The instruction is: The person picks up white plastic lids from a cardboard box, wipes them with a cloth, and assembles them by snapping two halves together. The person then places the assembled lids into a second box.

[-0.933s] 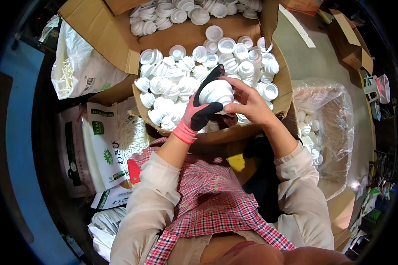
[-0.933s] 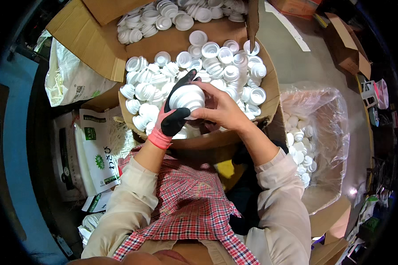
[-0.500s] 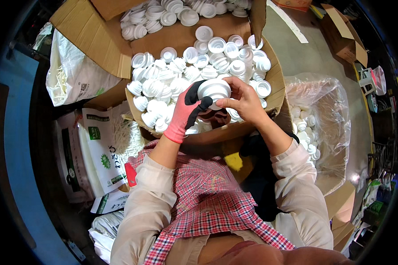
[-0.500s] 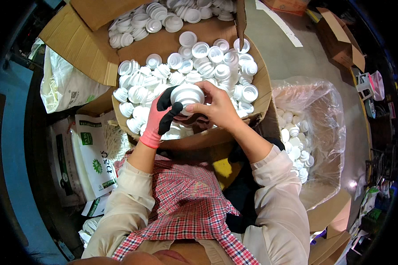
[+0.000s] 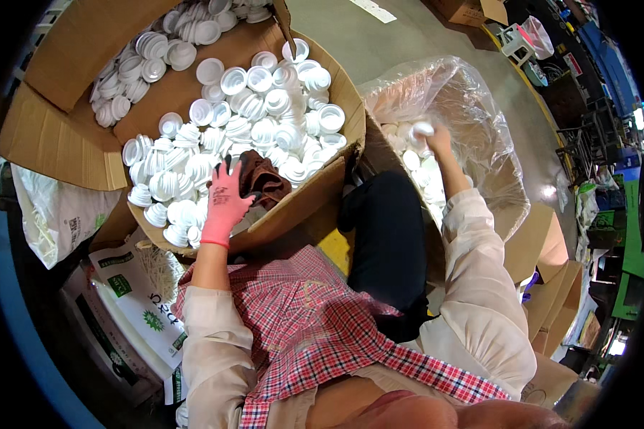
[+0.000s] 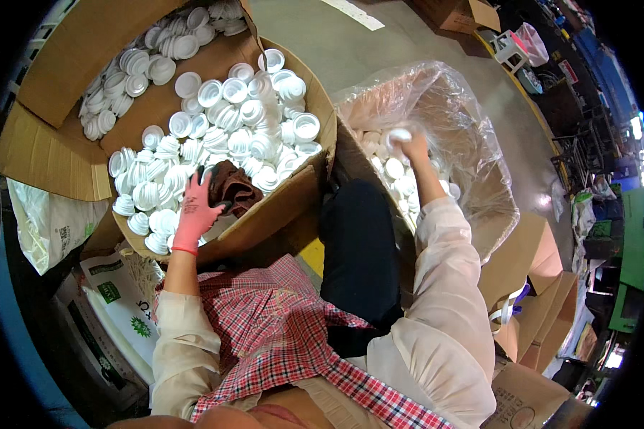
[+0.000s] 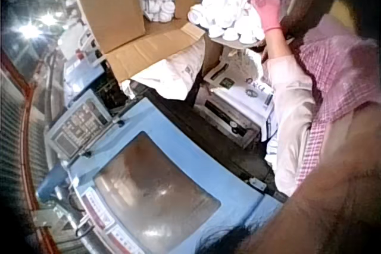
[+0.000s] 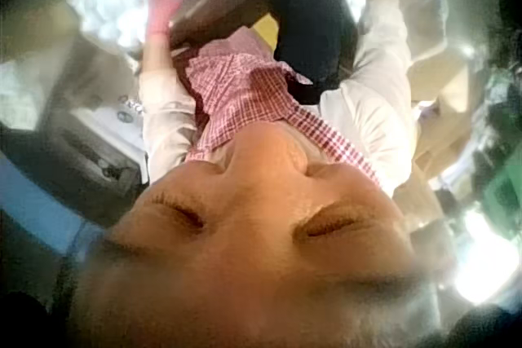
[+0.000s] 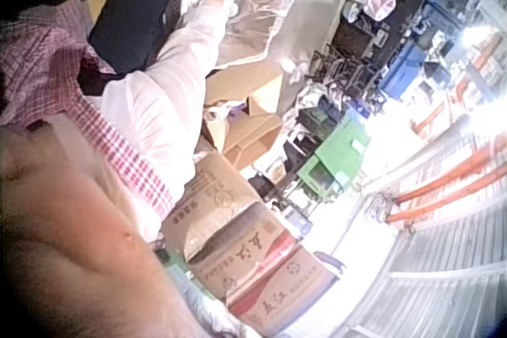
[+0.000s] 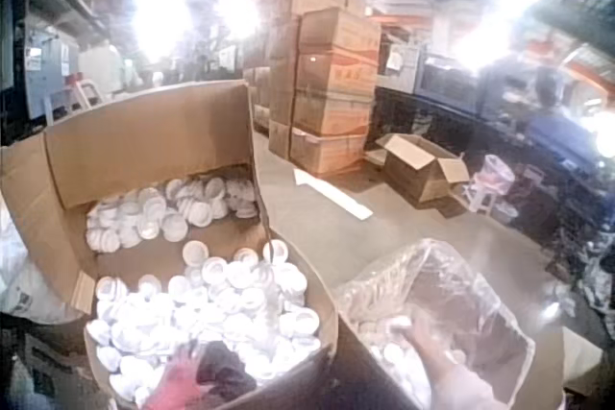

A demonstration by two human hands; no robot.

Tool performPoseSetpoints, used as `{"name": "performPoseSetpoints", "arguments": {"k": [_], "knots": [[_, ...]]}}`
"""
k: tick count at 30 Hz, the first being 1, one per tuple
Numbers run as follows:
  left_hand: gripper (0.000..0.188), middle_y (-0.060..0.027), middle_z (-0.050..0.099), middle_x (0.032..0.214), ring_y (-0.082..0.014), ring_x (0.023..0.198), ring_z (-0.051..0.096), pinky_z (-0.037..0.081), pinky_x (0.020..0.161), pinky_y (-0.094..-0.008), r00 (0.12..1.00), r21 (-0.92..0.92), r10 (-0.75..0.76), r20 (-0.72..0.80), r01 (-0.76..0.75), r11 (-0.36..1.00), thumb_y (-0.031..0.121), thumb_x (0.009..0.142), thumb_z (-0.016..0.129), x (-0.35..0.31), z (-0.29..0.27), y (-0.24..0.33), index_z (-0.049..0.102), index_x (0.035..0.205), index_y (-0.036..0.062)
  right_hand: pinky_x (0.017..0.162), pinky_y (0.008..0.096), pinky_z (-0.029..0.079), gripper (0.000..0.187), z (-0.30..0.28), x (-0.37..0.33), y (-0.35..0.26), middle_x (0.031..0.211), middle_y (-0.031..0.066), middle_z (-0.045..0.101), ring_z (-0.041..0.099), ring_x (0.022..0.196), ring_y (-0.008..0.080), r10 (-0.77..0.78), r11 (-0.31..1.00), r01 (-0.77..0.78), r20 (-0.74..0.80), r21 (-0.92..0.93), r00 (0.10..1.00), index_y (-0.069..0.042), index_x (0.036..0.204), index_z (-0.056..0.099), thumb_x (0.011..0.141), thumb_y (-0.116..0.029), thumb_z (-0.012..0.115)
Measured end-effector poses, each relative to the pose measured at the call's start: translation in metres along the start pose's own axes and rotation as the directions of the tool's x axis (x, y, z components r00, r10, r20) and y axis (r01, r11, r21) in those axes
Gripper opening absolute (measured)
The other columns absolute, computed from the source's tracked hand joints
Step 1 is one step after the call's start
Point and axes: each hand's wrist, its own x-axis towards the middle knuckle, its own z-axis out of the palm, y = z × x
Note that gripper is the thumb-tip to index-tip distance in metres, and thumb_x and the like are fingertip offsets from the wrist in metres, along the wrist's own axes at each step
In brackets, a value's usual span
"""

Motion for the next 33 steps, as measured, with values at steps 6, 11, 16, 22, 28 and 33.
{"name": "performPoseSetpoints", "arguments": {"k": [6,11,16,22,28,33], "knots": [[0.037,-0.0116,0.061,0.103,-0.0314,0.104,0.056,0.047,0.087,-0.0411,0.986,0.179,0.079,-0.149,-0.052,0.982,0.012,0.071,0.072,0.012,0.027,-0.020,0.063,0.107,0.0100,0.065,0.0450,0.053,0.028,0.098,-0.053,0.174,0.075,0.0219,0.066,0.067,0.074,0.0331,0.185,0.977,-0.109,0.480,-0.182,0.857,0.006,0.082,0.067,0.083,-0.021,0.062],[0.040,-0.0201,0.067,0.103,-0.0356,0.101,0.063,0.048,0.091,-0.0395,0.819,-0.484,-0.378,-0.432,0.143,0.863,0.012,0.081,0.062,0.011,-0.020,-0.052,0.060,0.118,-0.0009,0.069,0.0451,0.052,0.028,0.140,-0.071,0.196,0.078,0.0229,0.067,0.067,0.076,0.0349,0.066,0.955,0.101,0.530,-0.279,0.846,0.004,0.084,0.068,0.083,-0.023,0.062],[0.021,-0.0134,0.068,0.100,-0.0241,0.090,0.064,0.051,0.078,-0.0338,0.727,-0.913,-0.551,-0.409,-0.329,0.242,0.007,0.083,0.062,-0.021,-0.073,-0.087,0.066,0.102,0.0000,0.074,0.0452,0.051,0.029,0.106,-0.042,0.162,0.081,0.0239,0.068,0.067,0.079,0.0367,-0.153,0.939,0.255,0.382,-0.233,0.911,0.002,0.085,0.069,0.083,-0.025,0.062],[0.030,-0.0144,0.063,0.108,-0.0242,0.094,0.062,0.050,0.086,-0.0346,0.281,-0.729,-0.690,-0.667,-0.435,0.528,0.009,0.088,0.058,-0.053,-0.099,-0.150,0.056,0.115,-0.0045,0.071,0.0356,0.051,0.023,0.033,-0.018,-0.104,0.084,0.0166,0.069,0.067,0.078,0.0261,-0.452,0.891,0.454,-0.077,0.020,0.889,0.001,0.100,0.067,0.089,-0.018,0.061],[0.065,-0.0264,0.048,0.127,-0.0422,0.119,0.046,0.037,0.103,-0.0500,0.623,-0.256,-0.427,-0.656,0.349,0.902,0.028,0.075,0.071,-0.033,-0.095,-0.083,0.048,0.128,-0.0028,0.086,0.0371,0.051,0.039,0.127,-0.123,-0.301,0.113,0.0154,0.064,0.063,0.097,0.0306,-0.755,0.643,0.627,0.504,0.440,0.421,-0.004,0.118,0.060,0.084,-0.018,0.070],[0.057,-0.0180,0.056,0.120,-0.0364,0.113,0.052,0.044,0.095,-0.0444,0.835,-0.188,-0.312,-0.452,0.253,0.949,0.027,0.078,0.070,-0.040,-0.076,-0.082,0.051,0.127,0.0038,0.085,0.0462,0.049,0.069,0.226,-0.184,-0.356,0.107,0.0246,0.062,0.060,0.098,0.0429,-0.693,0.420,0.888,0.698,0.185,0.183,-0.003,0.123,0.052,0.071,-0.039,0.079]]}}
